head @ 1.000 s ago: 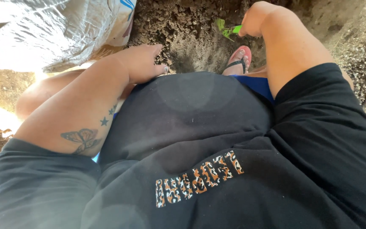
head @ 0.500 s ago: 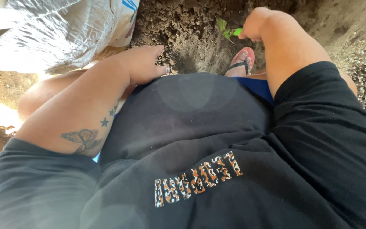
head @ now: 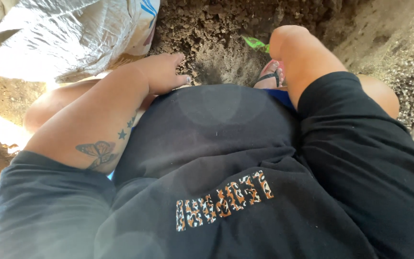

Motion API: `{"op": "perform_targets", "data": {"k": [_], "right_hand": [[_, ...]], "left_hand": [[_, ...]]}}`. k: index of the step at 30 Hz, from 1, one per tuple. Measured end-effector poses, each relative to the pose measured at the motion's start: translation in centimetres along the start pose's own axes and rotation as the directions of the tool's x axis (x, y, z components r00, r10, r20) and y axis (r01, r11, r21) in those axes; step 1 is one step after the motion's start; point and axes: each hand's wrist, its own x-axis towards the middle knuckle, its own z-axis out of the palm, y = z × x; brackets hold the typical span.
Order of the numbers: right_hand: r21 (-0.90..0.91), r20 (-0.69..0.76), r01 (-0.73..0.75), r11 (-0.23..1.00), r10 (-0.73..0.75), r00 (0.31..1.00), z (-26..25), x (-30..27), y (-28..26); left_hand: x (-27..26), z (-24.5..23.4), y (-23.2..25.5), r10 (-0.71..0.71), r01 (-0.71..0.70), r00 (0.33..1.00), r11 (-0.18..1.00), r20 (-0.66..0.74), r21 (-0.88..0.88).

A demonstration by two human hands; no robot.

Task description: The person uses a small green hand trowel to dig into a pile of dark soil on the ground. They repeatedly scoop and loosen the earth near a large white sack and a wire cage.

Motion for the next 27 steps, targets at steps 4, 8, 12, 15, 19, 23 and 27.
{"op": "perform_targets", "data": {"k": [4,8,12,15,19,23,27], "right_hand": [[-0.131,-0.052,0.008,0.991,-0.015,0.999,-0.5,-1.1,-1.3],[-0.027,-0.23,-0.003,1.0,-0.003,0.973,-0.6,-1.6,-0.1],[0.096,-0.354,0.086,0.992,-0.047,0.934,-1.3,-1.2,2.5],[0.264,-0.345,0.133,0.955,-0.036,0.938,-1.4,-0.7,2.9],[0.257,-0.341,0.158,0.954,-0.063,0.938,-2.1,-2.0,2.0],[0.087,-0.201,0.11,0.99,-0.091,0.975,-2.4,-1.9,0.7],[-0.003,-0.068,0.134,0.991,-0.134,0.989,-3.1,-1.4,-0.8]], "left_hand": [[-2.1,-1.7,2.2,-0.005,0.003,0.999,0.999,0.051,0.034],[-3.2,-1.4,2.8,-0.001,-0.001,0.997,1.0,0.077,0.02],[-4.4,-2.1,3.5,-0.034,0.032,0.996,0.999,0.086,0.026],[-4.7,-2.2,3.5,-0.021,0.02,0.997,1.0,0.075,0.02],[-3.4,-1.6,2.6,0.025,-0.026,0.998,1.0,0.061,0.013],[-3.2,-1.8,2.4,0.022,-0.023,0.998,0.999,0.059,0.024],[-2.9,-2.3,2.5,0.019,-0.021,0.998,0.999,0.06,0.031]]}}
